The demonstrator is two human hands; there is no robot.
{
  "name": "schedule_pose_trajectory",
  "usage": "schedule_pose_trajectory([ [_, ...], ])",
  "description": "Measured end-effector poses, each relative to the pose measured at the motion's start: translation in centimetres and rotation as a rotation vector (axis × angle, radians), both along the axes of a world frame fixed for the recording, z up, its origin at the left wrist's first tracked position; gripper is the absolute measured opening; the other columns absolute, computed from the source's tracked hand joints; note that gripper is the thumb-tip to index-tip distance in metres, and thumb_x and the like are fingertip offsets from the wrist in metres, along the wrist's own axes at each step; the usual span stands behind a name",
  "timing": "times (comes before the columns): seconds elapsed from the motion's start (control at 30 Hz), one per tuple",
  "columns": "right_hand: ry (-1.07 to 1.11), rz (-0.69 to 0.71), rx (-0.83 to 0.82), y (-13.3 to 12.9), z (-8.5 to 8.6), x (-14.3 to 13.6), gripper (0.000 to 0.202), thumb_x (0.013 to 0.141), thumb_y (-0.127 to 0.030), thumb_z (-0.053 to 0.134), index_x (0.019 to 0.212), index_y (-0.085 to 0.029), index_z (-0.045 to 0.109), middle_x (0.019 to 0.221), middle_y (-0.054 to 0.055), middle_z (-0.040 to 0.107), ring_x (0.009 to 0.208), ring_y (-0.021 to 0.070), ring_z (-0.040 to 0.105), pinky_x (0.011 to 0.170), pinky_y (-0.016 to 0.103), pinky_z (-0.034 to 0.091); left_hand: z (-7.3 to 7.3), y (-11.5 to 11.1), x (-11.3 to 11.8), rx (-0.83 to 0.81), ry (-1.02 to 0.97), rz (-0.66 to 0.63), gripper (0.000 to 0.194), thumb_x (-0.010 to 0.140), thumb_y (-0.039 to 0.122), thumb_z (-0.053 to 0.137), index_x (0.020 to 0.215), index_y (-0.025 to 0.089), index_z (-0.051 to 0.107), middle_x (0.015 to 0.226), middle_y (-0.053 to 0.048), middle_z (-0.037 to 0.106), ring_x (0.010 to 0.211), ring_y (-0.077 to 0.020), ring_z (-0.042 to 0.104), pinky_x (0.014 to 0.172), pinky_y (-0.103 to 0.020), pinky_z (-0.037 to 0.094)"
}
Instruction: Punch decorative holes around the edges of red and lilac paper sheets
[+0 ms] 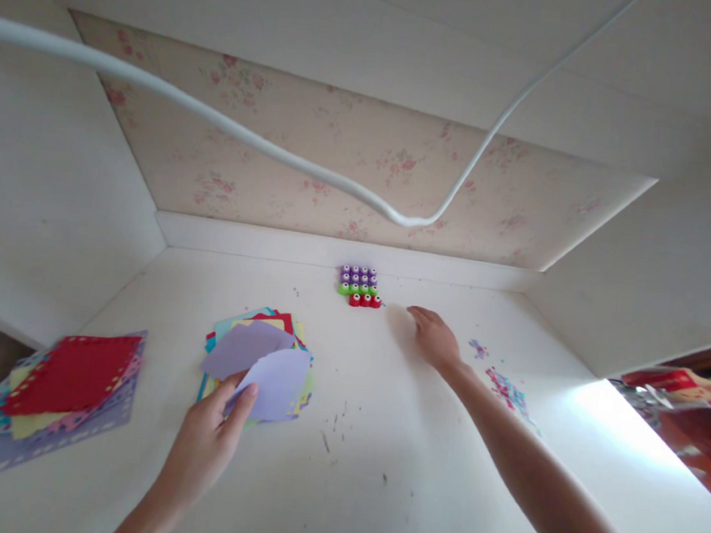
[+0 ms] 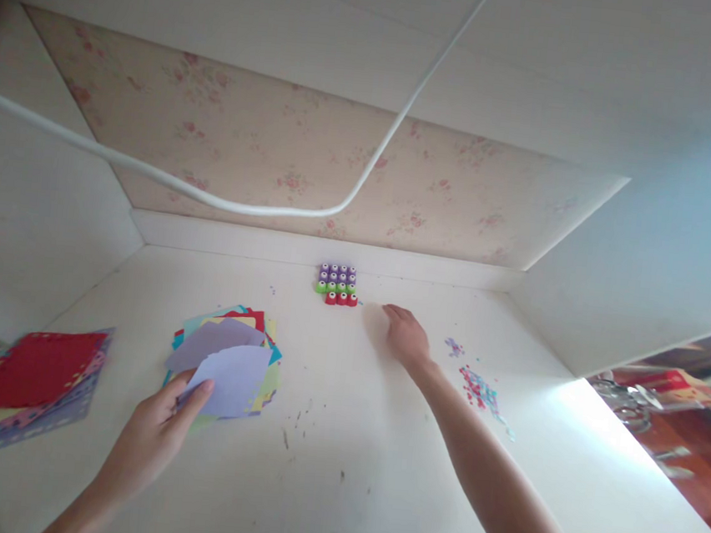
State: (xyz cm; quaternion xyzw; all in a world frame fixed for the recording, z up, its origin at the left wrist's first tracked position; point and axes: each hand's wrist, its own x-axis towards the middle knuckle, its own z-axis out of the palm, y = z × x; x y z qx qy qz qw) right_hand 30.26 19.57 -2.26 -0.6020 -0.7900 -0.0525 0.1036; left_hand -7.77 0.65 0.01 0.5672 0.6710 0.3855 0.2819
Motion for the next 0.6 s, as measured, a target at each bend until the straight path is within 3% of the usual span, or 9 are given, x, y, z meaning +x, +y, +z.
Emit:
schedule_pose_trajectory([
  [0.13,-0.074,0.147,-0.079,2.5,-0.4,-4.4,0.057,0.081,-0.005,0.04,0.137,-0.016,0.048,0.142,0.007,0.047,0.13,0.0223,0.041,0.107,0.036,0.034,0.0,0.0,0.0,0.006,0.025,-0.018,0.047,0.087,0.055,0.043,0.113,0.02,0.061,0.11,-0.008,0.07,0.098,-0.0224,0.067,0.085,-0.029,0.052],
  [0.3,-0.095,0.178,-0.111,3.7,-0.7,-4.9,0.057,0.079,-0.002,0.042,0.133,-0.018,0.052,0.141,0.005,0.049,0.13,0.0218,0.043,0.108,0.036,0.033,-0.2,0.1,-0.1,0.008,0.063,-0.027,0.046,0.087,0.054,0.043,0.111,0.021,0.062,0.111,-0.007,0.07,0.099,-0.023,0.067,0.084,-0.029,0.053],
  [0.43,-0.125,0.162,-0.121,1.8,-0.3,-2.3,0.06,0.08,-0.002,0.043,0.136,-0.024,0.049,0.14,0.003,0.05,0.131,0.0227,0.042,0.108,0.038,0.033,-0.3,0.0,-0.2,0.039,0.088,-0.011,0.045,0.085,0.056,0.044,0.108,0.022,0.064,0.11,-0.006,0.071,0.1,-0.023,0.067,0.084,-0.028,0.053],
  [0.6,-0.177,0.069,-0.116,-3.0,0.0,4.8,0.061,0.078,0.001,0.039,0.132,-0.023,0.053,0.137,0.006,0.053,0.128,0.0279,0.045,0.104,0.045,0.036,-0.2,-0.2,-0.1,0.048,0.085,-0.023,0.045,0.086,0.055,0.044,0.109,0.022,0.064,0.111,-0.004,0.07,0.102,-0.022,0.066,0.084,-0.025,0.053],
])
